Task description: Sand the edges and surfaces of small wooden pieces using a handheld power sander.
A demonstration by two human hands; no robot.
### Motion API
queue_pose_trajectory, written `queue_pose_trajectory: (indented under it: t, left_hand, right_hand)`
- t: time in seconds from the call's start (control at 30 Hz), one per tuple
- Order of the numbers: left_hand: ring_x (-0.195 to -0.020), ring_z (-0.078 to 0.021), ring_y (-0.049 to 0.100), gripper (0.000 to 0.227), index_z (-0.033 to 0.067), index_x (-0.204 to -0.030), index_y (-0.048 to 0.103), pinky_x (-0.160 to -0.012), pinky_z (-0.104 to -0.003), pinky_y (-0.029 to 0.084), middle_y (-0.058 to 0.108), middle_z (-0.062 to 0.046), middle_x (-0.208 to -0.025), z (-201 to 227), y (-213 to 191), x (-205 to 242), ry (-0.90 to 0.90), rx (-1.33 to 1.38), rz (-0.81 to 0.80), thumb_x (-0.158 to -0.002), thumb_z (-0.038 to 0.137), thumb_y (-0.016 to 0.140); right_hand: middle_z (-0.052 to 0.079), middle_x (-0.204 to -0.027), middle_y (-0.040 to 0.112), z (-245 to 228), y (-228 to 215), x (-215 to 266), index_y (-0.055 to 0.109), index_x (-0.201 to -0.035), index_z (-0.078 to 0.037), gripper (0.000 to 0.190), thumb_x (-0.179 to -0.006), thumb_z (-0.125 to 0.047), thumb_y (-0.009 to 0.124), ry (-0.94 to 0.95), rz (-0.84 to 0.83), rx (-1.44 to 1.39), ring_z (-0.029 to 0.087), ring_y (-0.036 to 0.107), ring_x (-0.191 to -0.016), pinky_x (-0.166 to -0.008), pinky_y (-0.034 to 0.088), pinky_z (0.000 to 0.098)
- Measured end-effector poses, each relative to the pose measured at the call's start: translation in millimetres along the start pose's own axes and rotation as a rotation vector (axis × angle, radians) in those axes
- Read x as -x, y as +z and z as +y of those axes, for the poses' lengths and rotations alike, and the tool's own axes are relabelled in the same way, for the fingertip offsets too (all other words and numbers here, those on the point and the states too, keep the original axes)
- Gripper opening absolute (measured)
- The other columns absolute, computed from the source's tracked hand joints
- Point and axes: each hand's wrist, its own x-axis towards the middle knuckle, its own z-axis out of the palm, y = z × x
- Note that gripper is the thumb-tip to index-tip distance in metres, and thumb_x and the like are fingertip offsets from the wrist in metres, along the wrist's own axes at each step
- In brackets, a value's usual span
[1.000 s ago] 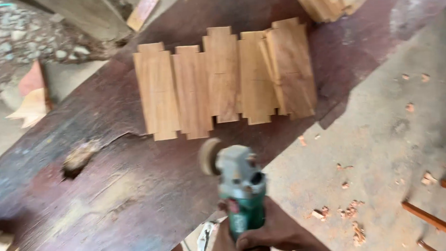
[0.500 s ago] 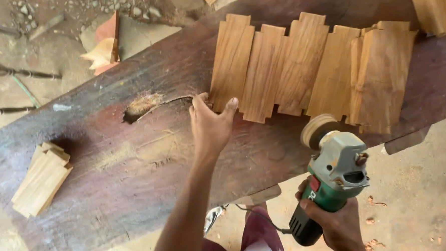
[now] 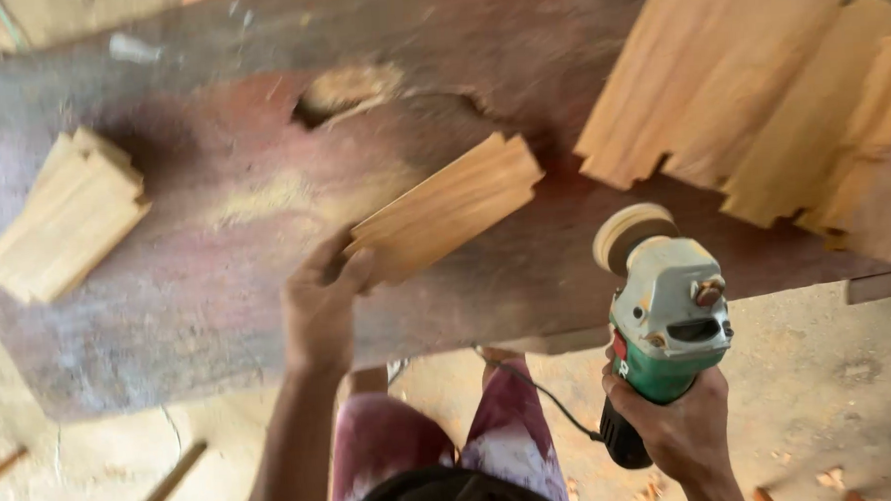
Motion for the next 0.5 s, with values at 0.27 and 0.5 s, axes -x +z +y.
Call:
queue_pose_trajectory:
  t: [0.27,0.5]
  left_hand:
    - [-0.077,-0.007,0.062,0.037,-0.0053,-0.126,0.072,-0.065,-0.023,0.049,0.074,-0.004,-0.094,-27,-166,35,-0.051,-0.129,0.252,-0.091,0.004,0.077]
    - [-0.121,-0.0234,0.057,0.087,0.0093,-0.143,0.059,-0.104,-0.039,0.049,0.06,-0.012,-0.13,-26,-207,35,0.378,-0.735,0.169,-0.067,0.026,0.098]
  right_hand:
    - [0.008,-0.094,0.075,-14,108,34,0.07,-0.107,0.002,0.033,-0.077,-0.007,0.08,0.006,-0.199,0.207,0.017,0.07,-0.081,-0.072,0.058,0.0324]
    - [0.008,-0.094,0.074,-20,180,48,0.067,-0.109,0.003,0.038,-0.077,-0.011,0.082,-0.053,-0.258,0.359,0.015,0.068,-0.08,-0.072,0.057,0.0312]
